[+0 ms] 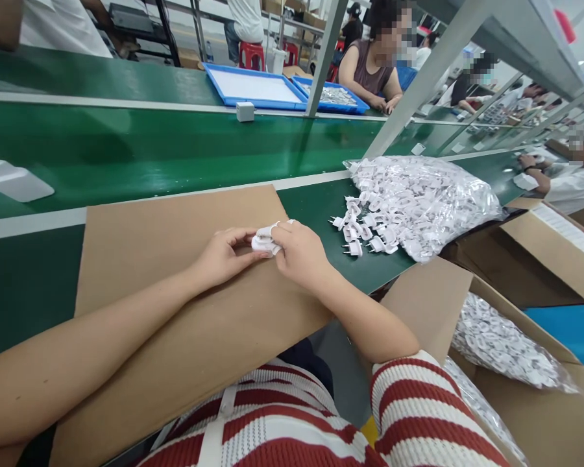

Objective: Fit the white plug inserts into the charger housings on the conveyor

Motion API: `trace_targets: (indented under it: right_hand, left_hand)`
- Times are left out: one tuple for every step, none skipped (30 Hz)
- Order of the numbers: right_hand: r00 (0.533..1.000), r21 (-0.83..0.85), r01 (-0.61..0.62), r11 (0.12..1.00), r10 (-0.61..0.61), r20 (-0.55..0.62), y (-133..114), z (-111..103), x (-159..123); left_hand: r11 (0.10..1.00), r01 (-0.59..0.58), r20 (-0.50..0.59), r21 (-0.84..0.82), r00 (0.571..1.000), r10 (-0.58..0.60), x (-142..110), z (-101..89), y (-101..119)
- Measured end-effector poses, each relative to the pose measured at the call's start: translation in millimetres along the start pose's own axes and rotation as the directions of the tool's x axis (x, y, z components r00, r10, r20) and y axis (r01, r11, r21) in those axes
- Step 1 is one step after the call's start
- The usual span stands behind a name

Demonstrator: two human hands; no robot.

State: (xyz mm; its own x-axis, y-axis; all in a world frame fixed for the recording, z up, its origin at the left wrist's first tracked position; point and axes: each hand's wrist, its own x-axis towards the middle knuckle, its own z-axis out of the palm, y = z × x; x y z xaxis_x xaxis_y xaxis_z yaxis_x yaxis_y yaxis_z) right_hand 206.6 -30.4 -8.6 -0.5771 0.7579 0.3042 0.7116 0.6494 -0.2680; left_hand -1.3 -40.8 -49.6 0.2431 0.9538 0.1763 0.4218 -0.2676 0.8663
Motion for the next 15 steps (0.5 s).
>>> trace_targets:
  right_hand:
    - [1.000, -0.002, -0.001, 1.000, 0.001, 0.003, 0, 0, 0]
    - [1.000, -0.004, -0.004, 1.000, 0.004, 0.007, -1, 1, 1]
    - [1.000, -0.004, -0.010, 1.000, 0.010, 0.009, -1, 1, 1]
    - [1.000, -0.001, -0.017, 1.000, 0.017, 0.010, -2, 0, 1]
    - [1.000, 0.006, -0.027, 1.000, 0.027, 0.010, -3, 0, 2]
    - [0.999, 0.017, -0.037, 0.999, 0.037, 0.011, -3, -1, 3]
    - [0.999, 0.031, -0.049, 0.998, 0.049, 0.012, -3, -1, 4]
    - [0.998, 0.044, -0.063, 0.997, 0.062, 0.017, -3, -1, 6]
    - [0.997, 0.056, -0.077, 0.995, 0.076, 0.025, -2, -1, 8]
    - [0.996, 0.065, -0.089, 0.994, 0.087, 0.033, -1, -1, 9]
    - [0.995, 0.075, -0.097, 0.992, 0.094, 0.038, 0, 0, 10]
    - [0.995, 0.089, -0.101, 0.991, 0.098, 0.033, 1, 1, 11]
    - [0.995, 0.115, -0.099, 0.988, 0.097, 0.022, 1, 2, 9]
    - [0.996, 0.157, -0.092, 0.983, 0.092, 0.005, 2, 4, 6]
    - [0.996, 0.215, -0.080, 0.973, 0.085, -0.016, 3, 6, 0]
  left_hand:
    - [1.000, -0.025, 0.000, 0.015, 1.000, 0.025, 0, 0.0, 0]
    - [0.998, -0.044, 0.000, 0.054, 0.999, 0.044, -1, -0.1, 0]
    - [0.992, -0.058, 0.004, 0.115, 0.998, 0.058, -1, -0.3, 0]
    - [0.980, -0.074, 0.017, 0.186, 0.997, 0.072, -2, -0.7, 0]
    - [0.962, -0.094, 0.037, 0.256, 0.996, 0.087, -2, -1.3, 0]
    - [0.941, -0.117, 0.062, 0.316, 0.993, 0.102, -2, -2.1, 0]
    - [0.921, -0.142, 0.087, 0.363, 0.989, 0.118, -2, -3.0, 1]
    - [0.902, -0.166, 0.107, 0.398, 0.985, 0.134, -2, -4.0, 1]
    - [0.886, -0.183, 0.118, 0.426, 0.982, 0.147, -1, -4.8, 2]
    - [0.872, -0.194, 0.125, 0.450, 0.980, 0.154, -1, -5.6, 3]
    - [0.860, -0.198, 0.129, 0.471, 0.979, 0.155, -1, -6.0, 4]
    - [0.850, -0.199, 0.134, 0.488, 0.979, 0.152, 0, -6.3, 7]
    - [0.843, -0.199, 0.143, 0.499, 0.979, 0.146, 0, -6.4, 9]
    - [0.842, -0.200, 0.158, 0.501, 0.978, 0.138, 0, -6.7, 11]
    - [0.848, -0.199, 0.173, 0.492, 0.977, 0.129, 2, -7.6, 13]
